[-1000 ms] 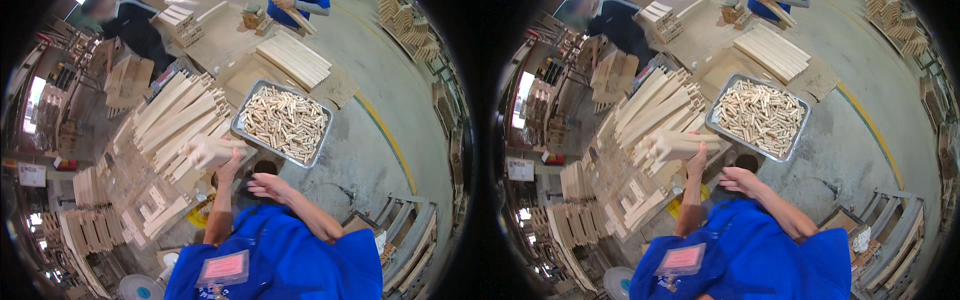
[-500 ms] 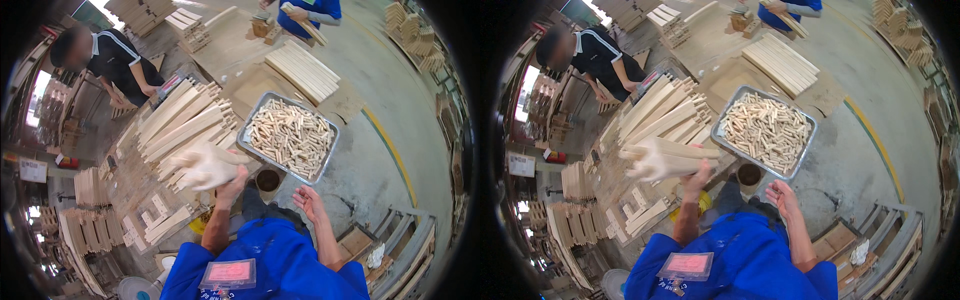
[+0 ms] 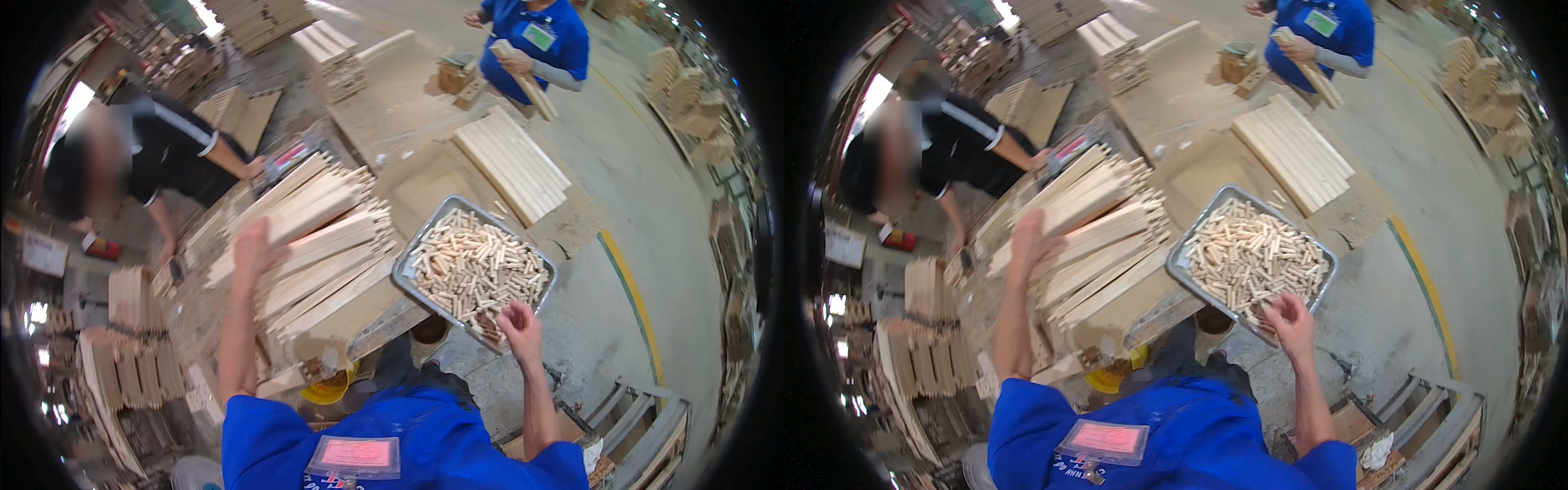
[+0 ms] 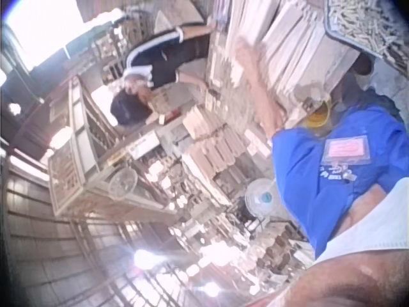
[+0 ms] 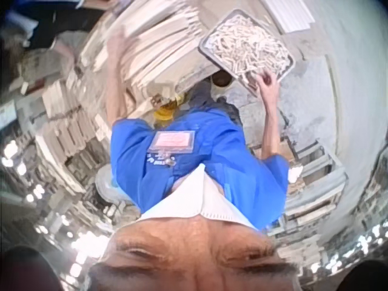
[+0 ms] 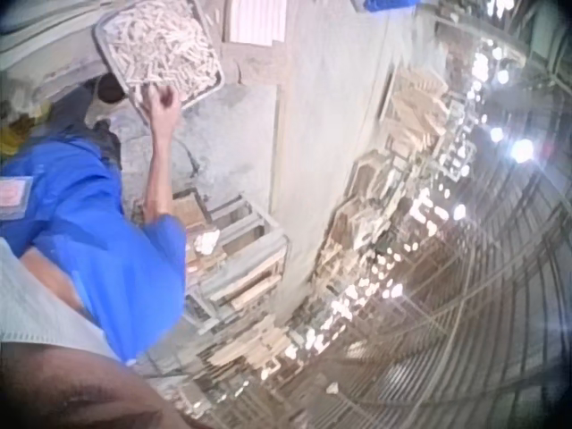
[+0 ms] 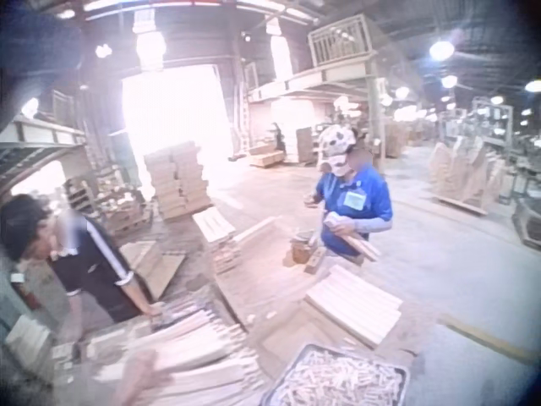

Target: The person inserts small cylindrical wooden dowels into pre-drilled holes in rectangular wooden pieces. They repeatedly pick dowels from a metal tray, insert them into the holes, and place the completed pieces onto a stack. A coworker performs a similar task nearby.

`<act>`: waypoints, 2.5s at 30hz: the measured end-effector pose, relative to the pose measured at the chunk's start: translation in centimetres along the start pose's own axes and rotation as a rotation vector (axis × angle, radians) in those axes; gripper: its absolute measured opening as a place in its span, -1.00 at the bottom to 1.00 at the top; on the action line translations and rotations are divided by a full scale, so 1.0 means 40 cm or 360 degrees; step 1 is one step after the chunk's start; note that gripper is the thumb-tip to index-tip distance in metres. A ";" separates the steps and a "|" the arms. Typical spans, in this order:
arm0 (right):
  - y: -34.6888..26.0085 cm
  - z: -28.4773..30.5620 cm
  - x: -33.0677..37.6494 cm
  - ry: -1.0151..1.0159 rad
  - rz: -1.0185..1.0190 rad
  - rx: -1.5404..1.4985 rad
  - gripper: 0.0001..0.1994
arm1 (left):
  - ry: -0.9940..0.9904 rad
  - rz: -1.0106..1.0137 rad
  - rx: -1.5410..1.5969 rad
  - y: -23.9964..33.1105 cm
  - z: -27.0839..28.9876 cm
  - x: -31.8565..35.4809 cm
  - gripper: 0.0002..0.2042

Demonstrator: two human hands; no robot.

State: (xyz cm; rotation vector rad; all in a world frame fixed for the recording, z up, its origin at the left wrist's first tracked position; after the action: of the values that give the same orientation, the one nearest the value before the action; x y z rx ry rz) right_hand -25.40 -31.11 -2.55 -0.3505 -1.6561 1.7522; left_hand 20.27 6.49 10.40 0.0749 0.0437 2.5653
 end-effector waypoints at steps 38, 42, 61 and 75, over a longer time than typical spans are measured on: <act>-0.368 0.197 -0.224 -0.0283 0.0141 -0.0288 -0.24 | -0.0027 -0.0638 0.1585 0.685 -0.262 0.033 -0.82; -0.235 0.247 0.061 -0.0112 -0.0054 -0.0256 -0.03 | -0.0217 -0.0840 0.1153 0.946 -0.330 0.028 -0.73; 0.042 0.195 0.286 -0.0298 -0.0022 -0.0075 -0.15 | -0.0217 -0.0720 0.1421 0.964 -0.331 0.048 -0.78; 0.013 0.112 0.271 -0.0532 -0.0005 0.0091 -0.04 | -0.0637 -0.1236 0.2002 1.055 -0.034 0.364 -0.85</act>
State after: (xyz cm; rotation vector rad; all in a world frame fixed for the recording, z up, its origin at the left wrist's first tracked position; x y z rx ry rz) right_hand -36.19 -27.60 0.41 -0.0274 -1.8271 1.9312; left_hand -14.91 -21.01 11.68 0.8344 1.2324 1.3782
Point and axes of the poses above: each hand's wrist, its own x-axis away from the middle knuckle, its own z-axis out of the back of the hand, y = z × x, the point moved 9 cm from there along -x, towards the middle knuckle, and after that the axes turned 5 degrees about -y, right-handed, at the moved point
